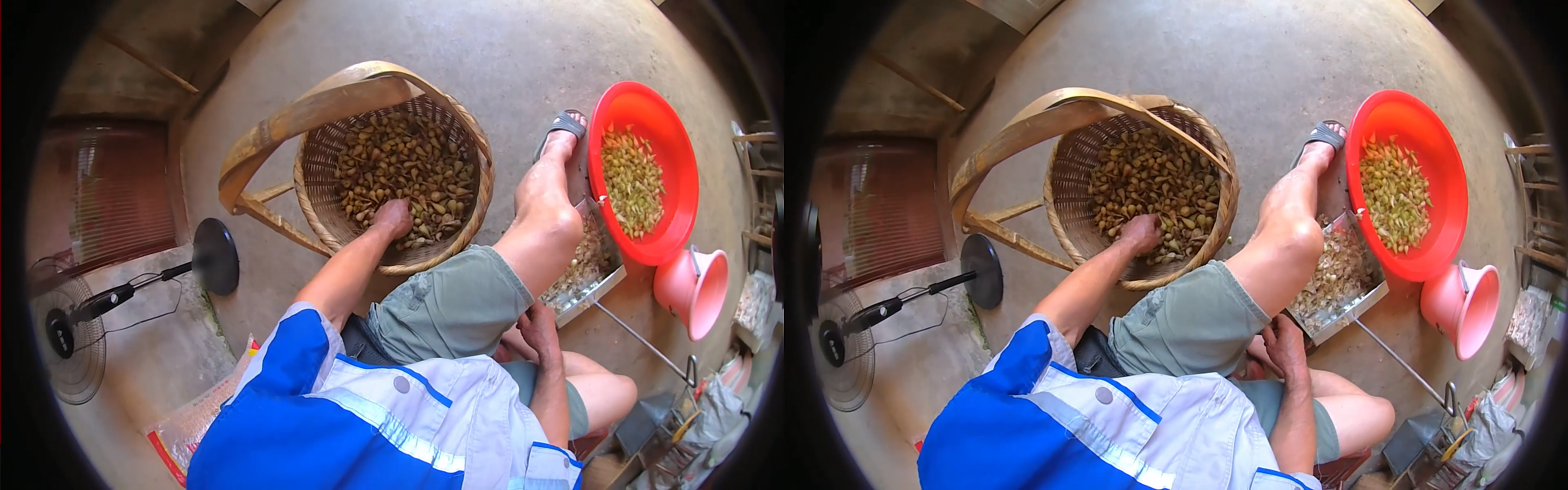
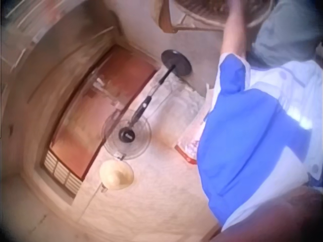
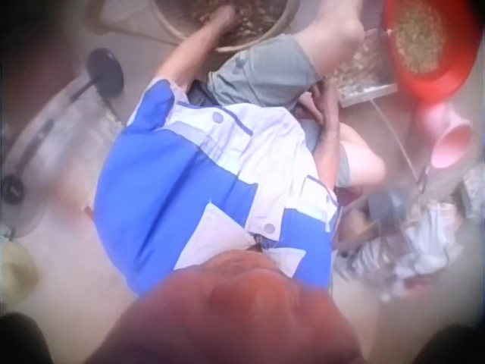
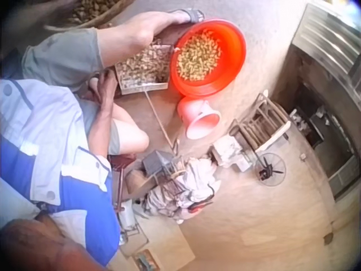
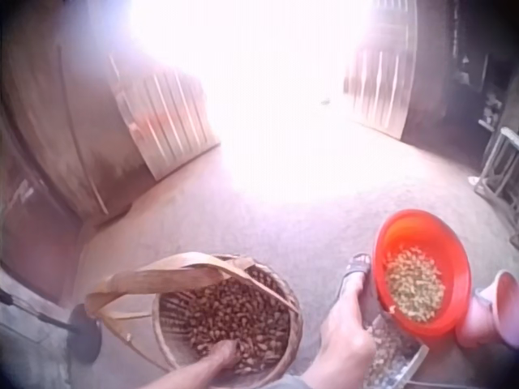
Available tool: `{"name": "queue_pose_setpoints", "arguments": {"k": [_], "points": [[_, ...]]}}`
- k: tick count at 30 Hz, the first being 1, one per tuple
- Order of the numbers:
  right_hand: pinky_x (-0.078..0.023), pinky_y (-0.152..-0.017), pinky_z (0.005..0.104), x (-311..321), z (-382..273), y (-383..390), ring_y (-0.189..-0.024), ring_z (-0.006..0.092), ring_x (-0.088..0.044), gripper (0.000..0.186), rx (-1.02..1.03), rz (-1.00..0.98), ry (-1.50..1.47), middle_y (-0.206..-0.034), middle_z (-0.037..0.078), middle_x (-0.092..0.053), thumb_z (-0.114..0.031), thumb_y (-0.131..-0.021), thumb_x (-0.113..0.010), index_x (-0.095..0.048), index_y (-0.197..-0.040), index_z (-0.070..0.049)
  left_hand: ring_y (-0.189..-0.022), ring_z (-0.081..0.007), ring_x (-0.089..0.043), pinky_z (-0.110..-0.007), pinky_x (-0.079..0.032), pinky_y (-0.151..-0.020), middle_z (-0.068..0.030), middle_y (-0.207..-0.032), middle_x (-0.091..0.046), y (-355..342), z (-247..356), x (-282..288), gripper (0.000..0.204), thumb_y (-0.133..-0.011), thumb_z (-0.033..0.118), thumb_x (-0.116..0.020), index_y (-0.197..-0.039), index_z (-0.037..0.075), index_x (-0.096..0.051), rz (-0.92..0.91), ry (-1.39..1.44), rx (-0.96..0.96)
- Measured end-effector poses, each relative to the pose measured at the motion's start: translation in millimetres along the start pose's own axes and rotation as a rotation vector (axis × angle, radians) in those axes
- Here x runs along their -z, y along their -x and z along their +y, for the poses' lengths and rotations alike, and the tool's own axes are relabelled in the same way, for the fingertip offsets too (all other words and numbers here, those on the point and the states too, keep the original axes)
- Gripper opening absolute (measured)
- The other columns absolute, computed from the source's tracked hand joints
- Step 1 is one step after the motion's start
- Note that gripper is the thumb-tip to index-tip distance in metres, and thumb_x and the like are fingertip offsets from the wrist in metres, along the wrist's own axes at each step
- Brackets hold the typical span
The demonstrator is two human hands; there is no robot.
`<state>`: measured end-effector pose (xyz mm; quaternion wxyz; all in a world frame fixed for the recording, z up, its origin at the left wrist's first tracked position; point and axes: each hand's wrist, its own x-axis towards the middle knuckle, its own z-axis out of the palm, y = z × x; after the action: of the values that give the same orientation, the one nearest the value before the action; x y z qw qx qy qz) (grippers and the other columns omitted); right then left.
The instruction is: The person uses a small metal tool and then scissors to extract the inner parts of green seeds from a basket, placing them into a metal tray and a red bowl.
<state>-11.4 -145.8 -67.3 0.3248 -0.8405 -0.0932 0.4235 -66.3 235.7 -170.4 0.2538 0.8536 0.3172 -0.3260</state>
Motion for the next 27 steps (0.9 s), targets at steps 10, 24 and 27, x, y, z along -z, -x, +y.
{"name": "queue_pose_setpoints", "arguments": {"k": [10, 24, 27], "points": [[-0.050, -0.073, 0.0363, -1.5, -9.8, 0.1, -0.083, 0.0308, -0.066, 0.023, 0.035, -0.007, 0.038, -0.091, 0.021, -0.066, -0.009, -0.085, -0.058, -0.059, -0.106, 0.001, -0.095, -0.0364, -0.058, -0.045, -0.050, -0.079, -0.0150, -0.105, -0.057, -25.1, 30.6, -29.3, 0.022, -0.079, 0.009, -0.055, -0.101, 0.008, -0.060, 0.556, 0.205, -0.371], [-0.050, -0.074, 0.0364, -6.2, 6.9, -4.6, -0.083, 0.0329, -0.065, 0.023, 0.004, 0.009, -0.035, -0.090, 0.022, -0.065, -0.013, -0.086, -0.058, -0.060, -0.103, 0.002, -0.103, -0.0418, -0.054, -0.045, -0.047, -0.087, -0.0236, -0.112, -0.055, -4.4, 12.6, -18.9, 0.035, -0.075, 0.003, -0.052, -0.110, -0.003, -0.052, 0.264, 0.165, -0.333], [-0.050, -0.076, 0.0375, -2.9, 3.1, 0.3, -0.085, 0.0345, -0.064, 0.025, 0.040, 0.035, -0.016, -0.090, 0.022, -0.065, -0.015, -0.084, -0.059, -0.061, -0.103, 0.002, -0.094, -0.0387, -0.060, -0.041, -0.049, -0.084, -0.0229, -0.103, -0.062, 13.9, 15.0, -2.6, 0.032, -0.074, 0.008, -0.057, -0.104, 0.000, -0.061, 0.218, 0.301, -0.290]]}}
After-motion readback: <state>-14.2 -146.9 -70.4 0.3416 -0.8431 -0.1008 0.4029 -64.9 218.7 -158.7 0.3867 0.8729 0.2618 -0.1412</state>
